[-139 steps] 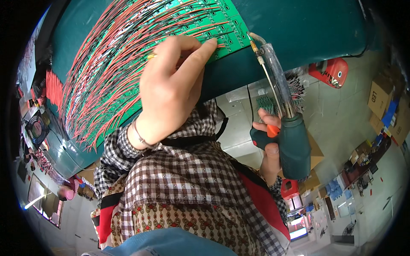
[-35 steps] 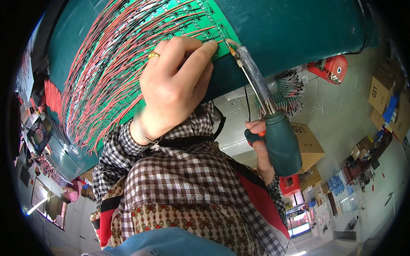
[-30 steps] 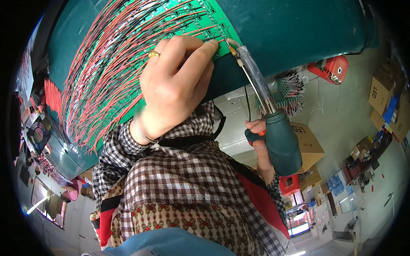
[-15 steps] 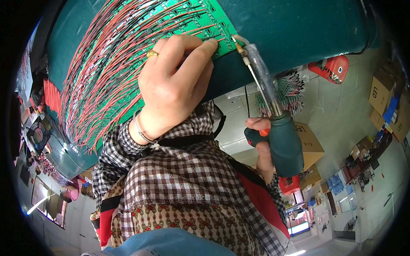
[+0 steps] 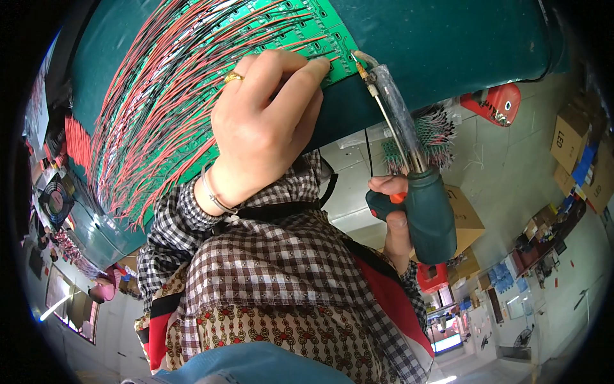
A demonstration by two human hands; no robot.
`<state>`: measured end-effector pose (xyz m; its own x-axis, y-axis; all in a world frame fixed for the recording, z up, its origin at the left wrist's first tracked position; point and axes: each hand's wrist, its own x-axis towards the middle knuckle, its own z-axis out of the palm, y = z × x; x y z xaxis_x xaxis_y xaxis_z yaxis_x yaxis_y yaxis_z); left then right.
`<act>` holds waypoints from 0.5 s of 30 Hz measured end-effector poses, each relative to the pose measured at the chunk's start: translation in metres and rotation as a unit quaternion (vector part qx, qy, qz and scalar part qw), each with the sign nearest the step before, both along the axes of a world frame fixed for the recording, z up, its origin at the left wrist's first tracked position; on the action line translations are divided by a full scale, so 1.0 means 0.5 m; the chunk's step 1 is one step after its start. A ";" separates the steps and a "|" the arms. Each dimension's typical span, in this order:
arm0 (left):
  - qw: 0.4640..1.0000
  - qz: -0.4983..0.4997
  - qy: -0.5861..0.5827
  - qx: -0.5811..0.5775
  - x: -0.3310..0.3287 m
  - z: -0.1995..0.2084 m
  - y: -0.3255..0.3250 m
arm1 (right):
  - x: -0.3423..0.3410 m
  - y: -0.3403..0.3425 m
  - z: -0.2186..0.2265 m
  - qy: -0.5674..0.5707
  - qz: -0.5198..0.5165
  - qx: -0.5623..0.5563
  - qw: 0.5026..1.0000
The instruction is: Soldering wires onto a printed circuit board.
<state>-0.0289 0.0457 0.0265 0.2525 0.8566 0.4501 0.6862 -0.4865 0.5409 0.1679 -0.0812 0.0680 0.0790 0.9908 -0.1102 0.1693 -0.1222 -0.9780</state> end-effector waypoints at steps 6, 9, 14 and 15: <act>0.999 0.000 0.017 0.047 -0.007 -0.015 0.005 | -0.024 0.006 0.000 0.009 -0.052 -0.005 0.999; 0.999 -0.005 0.036 0.030 -0.015 -0.003 0.005 | -0.034 0.016 -0.006 0.023 -0.101 0.027 0.994; 0.982 0.011 0.190 0.009 -0.108 0.031 0.013 | -0.041 0.038 -0.003 0.040 -0.181 0.053 0.981; 0.982 0.007 0.191 0.011 -0.110 0.009 0.015 | -0.018 0.045 -0.016 0.068 -0.180 0.070 0.979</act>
